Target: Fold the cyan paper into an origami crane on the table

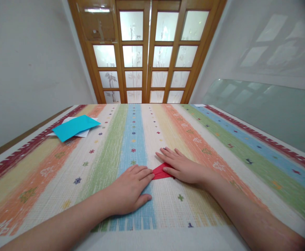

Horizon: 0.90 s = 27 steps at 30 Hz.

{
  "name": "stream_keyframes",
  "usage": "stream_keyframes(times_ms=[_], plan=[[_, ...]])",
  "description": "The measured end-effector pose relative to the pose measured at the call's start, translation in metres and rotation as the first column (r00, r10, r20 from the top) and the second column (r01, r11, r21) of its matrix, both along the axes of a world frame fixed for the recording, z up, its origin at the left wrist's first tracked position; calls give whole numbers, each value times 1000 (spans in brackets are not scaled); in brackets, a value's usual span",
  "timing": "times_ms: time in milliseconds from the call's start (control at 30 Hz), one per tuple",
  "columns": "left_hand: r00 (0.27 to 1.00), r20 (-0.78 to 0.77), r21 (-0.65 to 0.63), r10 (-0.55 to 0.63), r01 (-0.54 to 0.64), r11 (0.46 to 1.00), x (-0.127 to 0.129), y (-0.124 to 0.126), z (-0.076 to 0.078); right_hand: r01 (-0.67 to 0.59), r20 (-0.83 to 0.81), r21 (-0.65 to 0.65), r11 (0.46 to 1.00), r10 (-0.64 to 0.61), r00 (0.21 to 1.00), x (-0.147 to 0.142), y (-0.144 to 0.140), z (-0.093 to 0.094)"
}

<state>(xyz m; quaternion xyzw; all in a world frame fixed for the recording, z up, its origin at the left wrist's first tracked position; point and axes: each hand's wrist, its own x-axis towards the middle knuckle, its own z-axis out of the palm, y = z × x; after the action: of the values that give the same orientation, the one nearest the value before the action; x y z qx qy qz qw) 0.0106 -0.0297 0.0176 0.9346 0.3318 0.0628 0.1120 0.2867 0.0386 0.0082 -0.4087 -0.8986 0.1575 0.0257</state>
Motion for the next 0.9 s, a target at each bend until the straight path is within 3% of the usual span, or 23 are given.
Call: stream_keyframes(times_ms=[200,633,767,833,900], plan=[[1000,-18,-20,-6,6,1000,-2,1,1,29,-17,-110,993,-31,999,29,14,5],[999,-36,-33,-8,7,999,-3,0,4,188,-54,-149,971,-198,979,86,39,-4],[1000,-21,-28,-9,8,1000,-3,0,4,239,-130,16,971,-235,963,91,49,-9],[1000,-1,-18,-9,9,1000,-4,1,3,324,-224,163,932,-285,932,84,50,-6],[1000,25,0,-9,9,1000,-4,2,2,352,-336,280,893,-252,907,70,45,3]])
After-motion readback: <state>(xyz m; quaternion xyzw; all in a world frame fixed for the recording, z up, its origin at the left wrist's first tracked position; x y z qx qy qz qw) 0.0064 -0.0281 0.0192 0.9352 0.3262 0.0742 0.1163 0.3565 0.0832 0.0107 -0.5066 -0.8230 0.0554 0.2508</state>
